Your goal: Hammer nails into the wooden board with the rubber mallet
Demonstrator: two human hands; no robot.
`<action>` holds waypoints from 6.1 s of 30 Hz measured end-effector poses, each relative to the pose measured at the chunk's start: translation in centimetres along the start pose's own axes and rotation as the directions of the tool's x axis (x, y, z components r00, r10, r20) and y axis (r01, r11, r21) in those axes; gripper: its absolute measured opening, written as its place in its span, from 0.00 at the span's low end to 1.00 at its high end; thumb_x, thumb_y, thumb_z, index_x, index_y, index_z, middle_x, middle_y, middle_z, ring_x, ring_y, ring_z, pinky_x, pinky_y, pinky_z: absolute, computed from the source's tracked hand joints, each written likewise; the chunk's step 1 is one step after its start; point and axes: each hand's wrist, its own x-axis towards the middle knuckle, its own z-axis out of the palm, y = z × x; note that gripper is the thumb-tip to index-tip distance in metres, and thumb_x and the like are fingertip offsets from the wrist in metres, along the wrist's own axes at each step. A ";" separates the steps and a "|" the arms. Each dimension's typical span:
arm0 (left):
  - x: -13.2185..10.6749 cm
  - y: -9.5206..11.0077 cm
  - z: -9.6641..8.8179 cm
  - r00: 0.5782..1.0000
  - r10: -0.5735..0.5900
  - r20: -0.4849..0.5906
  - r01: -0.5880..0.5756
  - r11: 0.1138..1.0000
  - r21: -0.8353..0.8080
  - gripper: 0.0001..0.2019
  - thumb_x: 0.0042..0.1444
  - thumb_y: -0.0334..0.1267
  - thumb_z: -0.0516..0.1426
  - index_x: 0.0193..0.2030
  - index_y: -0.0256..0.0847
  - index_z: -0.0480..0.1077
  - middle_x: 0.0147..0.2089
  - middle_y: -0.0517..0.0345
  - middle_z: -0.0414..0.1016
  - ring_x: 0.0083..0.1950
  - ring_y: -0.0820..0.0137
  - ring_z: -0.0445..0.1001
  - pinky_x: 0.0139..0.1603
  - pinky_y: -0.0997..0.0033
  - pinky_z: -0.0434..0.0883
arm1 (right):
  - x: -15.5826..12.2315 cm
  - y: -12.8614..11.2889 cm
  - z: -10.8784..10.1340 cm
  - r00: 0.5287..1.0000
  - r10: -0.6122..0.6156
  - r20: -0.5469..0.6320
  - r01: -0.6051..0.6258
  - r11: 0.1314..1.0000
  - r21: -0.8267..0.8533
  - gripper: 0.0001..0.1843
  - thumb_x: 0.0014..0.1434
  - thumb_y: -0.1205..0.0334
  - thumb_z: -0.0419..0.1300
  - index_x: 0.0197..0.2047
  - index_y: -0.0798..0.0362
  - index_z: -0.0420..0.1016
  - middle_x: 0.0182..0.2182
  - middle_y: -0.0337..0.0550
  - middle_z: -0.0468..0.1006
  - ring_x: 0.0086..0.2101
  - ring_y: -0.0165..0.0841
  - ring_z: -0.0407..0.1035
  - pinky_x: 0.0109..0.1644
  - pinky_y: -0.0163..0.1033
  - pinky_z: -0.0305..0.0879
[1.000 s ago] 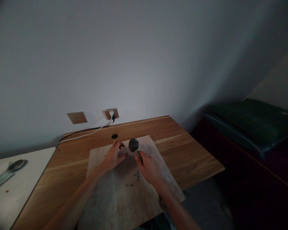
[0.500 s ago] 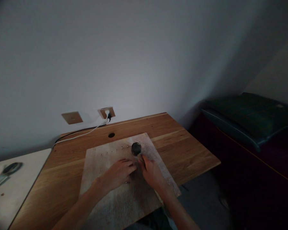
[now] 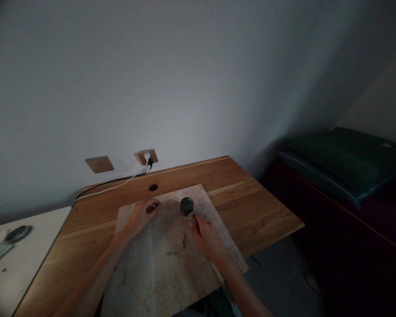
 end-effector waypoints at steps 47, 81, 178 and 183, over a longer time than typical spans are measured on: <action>-0.5 -1.4 1.4 0.999 -0.005 -0.032 0.002 0.997 -0.079 0.29 0.52 0.21 0.56 0.63 0.37 0.67 0.41 0.55 0.81 0.39 0.61 0.78 0.44 0.65 0.72 | 4.7 -7.0 3.1 0.992 -0.108 0.062 0.112 0.992 -0.061 0.13 0.72 0.58 0.53 0.50 0.52 0.77 0.32 0.45 0.83 0.34 0.38 0.77 0.34 0.36 0.58; -6.6 6.0 0.8 0.847 0.344 0.404 -0.404 0.912 0.070 0.11 0.58 0.27 0.57 0.43 0.45 0.76 0.42 0.56 0.78 0.44 0.65 0.78 0.48 0.66 0.74 | 0.5 0.6 0.3 1.000 -0.023 0.005 0.024 0.996 -0.083 0.20 0.72 0.55 0.49 0.57 0.52 0.75 0.38 0.51 0.85 0.41 0.46 0.80 0.41 0.43 0.67; -8.5 9.3 5.0 0.566 0.696 0.441 -0.821 0.430 0.375 0.06 0.67 0.31 0.57 0.38 0.38 0.74 0.34 0.55 0.76 0.42 0.64 0.75 0.42 0.65 0.72 | -0.5 1.3 -0.4 0.998 -0.063 0.015 0.064 0.995 -0.074 0.22 0.73 0.54 0.47 0.58 0.56 0.74 0.40 0.55 0.85 0.41 0.48 0.80 0.43 0.45 0.69; -7.5 8.8 4.4 0.574 0.684 0.450 -0.817 0.438 0.376 0.06 0.68 0.30 0.56 0.40 0.39 0.73 0.38 0.54 0.76 0.48 0.63 0.74 0.46 0.65 0.73 | -0.5 1.4 -0.4 0.997 -0.073 0.013 0.074 0.995 -0.069 0.22 0.73 0.55 0.47 0.59 0.55 0.74 0.43 0.56 0.85 0.43 0.48 0.80 0.45 0.45 0.69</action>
